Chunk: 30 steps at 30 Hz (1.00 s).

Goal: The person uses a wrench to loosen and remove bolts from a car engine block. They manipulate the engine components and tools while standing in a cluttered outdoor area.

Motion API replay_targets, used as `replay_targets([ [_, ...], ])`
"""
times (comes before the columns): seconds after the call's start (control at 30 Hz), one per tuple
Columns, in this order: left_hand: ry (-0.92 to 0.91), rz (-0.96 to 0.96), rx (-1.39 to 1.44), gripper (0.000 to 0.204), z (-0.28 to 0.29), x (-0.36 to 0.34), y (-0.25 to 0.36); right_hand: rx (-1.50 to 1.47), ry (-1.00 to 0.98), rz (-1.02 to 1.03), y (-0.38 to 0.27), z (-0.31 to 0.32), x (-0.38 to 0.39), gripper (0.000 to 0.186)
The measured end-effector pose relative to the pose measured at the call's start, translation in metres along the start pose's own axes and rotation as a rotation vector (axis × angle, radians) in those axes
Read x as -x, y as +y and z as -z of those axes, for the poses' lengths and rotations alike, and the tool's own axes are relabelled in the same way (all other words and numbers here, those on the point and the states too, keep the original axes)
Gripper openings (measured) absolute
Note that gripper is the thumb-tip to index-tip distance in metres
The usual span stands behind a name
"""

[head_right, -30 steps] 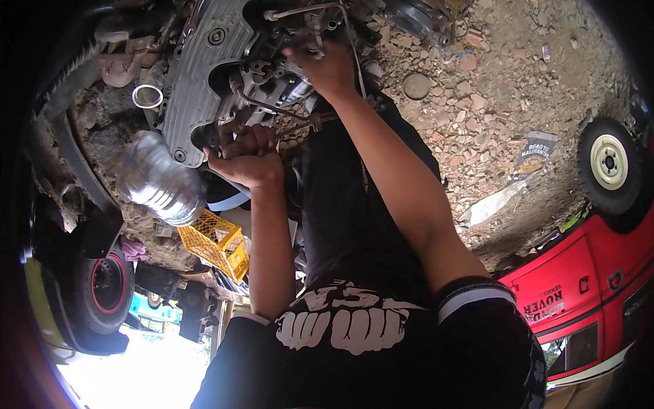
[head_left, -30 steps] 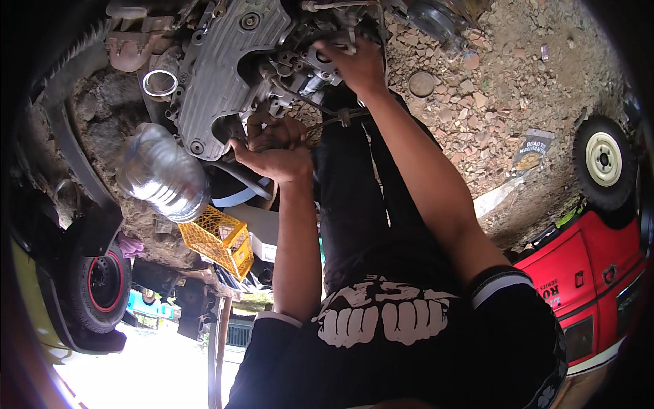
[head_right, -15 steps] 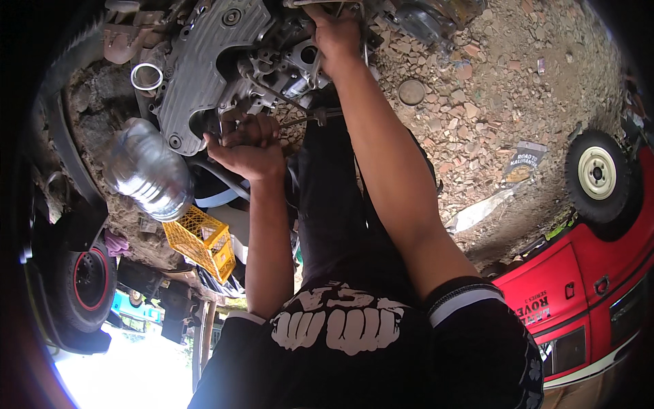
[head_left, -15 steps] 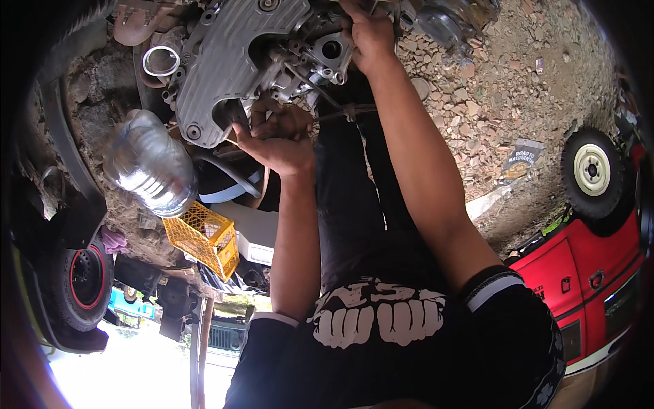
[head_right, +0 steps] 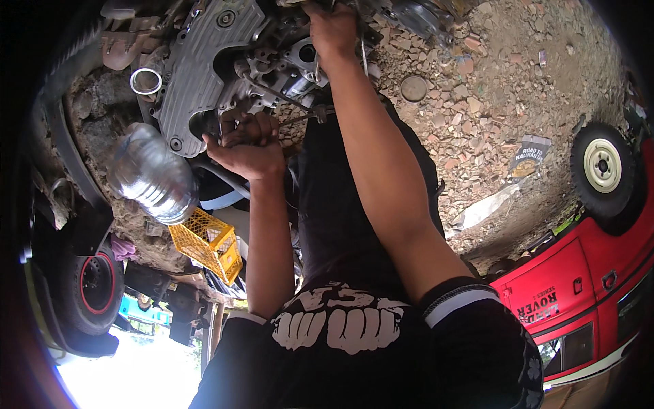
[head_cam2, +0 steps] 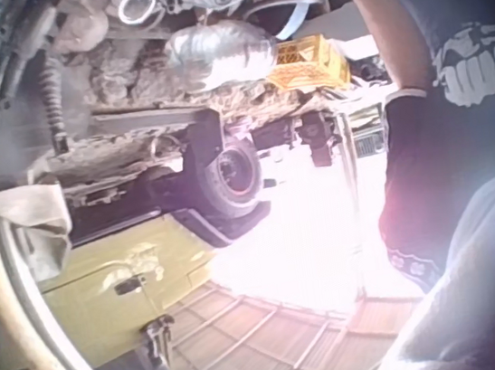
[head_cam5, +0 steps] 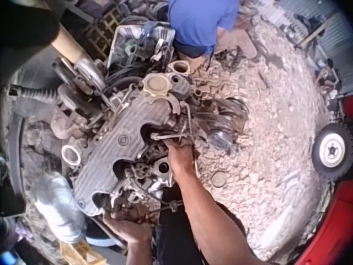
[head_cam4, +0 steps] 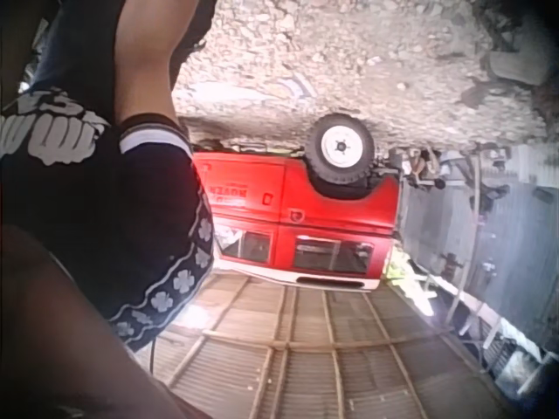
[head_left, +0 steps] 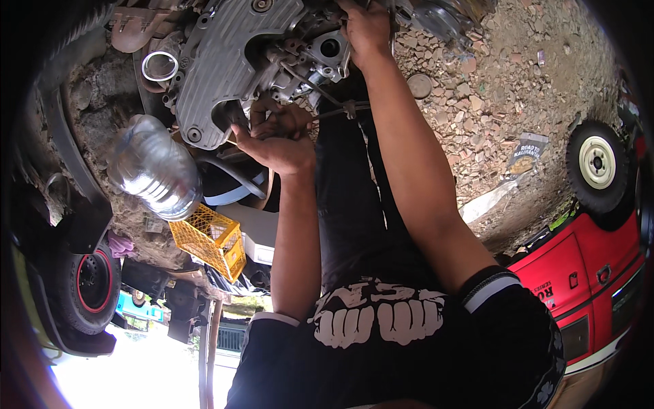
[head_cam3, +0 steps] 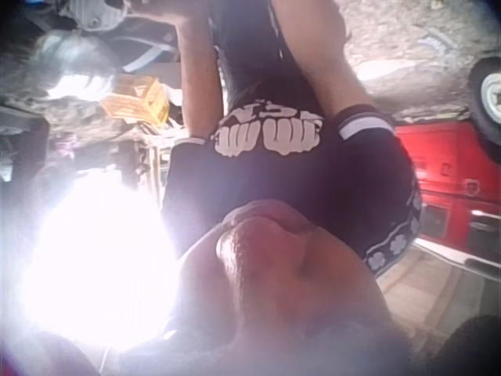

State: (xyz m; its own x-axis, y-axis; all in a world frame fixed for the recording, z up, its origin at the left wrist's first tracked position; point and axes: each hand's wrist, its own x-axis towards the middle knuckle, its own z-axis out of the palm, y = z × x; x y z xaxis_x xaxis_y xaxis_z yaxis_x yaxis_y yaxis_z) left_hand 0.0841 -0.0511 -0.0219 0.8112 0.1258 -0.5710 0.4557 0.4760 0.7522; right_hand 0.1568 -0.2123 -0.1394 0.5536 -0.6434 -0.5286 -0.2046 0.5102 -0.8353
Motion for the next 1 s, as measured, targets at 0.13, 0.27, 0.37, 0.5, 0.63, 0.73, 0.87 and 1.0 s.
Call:
replay_targets([
  [0.13, 0.036, 0.005, -0.011, 0.066, -0.003, 0.001, 0.0, 0.021, -0.121, -0.228, 0.013, 0.019, -0.014, 0.016],
  [0.27, 0.046, 0.002, -0.02, 0.066, -0.002, 0.0, 0.001, 0.101, -0.164, 0.21, 0.001, 0.004, -0.001, 0.024],
  [0.37, 0.026, 0.029, 0.012, 0.066, -0.002, 0.0, 0.002, 0.337, -0.162, 0.183, 0.003, 0.011, -0.003, 0.035],
  [0.5, 0.008, 0.038, -0.007, 0.07, 0.0, 0.0, 0.002, 0.632, -0.031, 0.299, -0.004, 0.003, -0.004, 0.051],
  [0.63, 0.057, 0.066, -0.012, 0.071, -0.002, 0.0, 0.005, 0.662, 0.03, 0.102, 0.005, -0.001, -0.01, 0.071],
  [0.73, 0.058, 0.068, -0.004, 0.069, -0.002, 0.001, 0.006, 0.723, -0.012, 0.191, 0.002, 0.001, -0.006, 0.065],
  [0.87, -0.074, 0.104, 0.017, 0.067, 0.007, -0.001, 0.007, 0.032, -0.154, 0.155, 0.033, 0.0, -0.022, 0.05],
  [1.0, 0.295, 0.143, -0.051, 0.071, -0.015, 0.007, 0.012, -0.029, -0.145, 0.165, 0.042, 0.0, -0.025, 0.048],
])
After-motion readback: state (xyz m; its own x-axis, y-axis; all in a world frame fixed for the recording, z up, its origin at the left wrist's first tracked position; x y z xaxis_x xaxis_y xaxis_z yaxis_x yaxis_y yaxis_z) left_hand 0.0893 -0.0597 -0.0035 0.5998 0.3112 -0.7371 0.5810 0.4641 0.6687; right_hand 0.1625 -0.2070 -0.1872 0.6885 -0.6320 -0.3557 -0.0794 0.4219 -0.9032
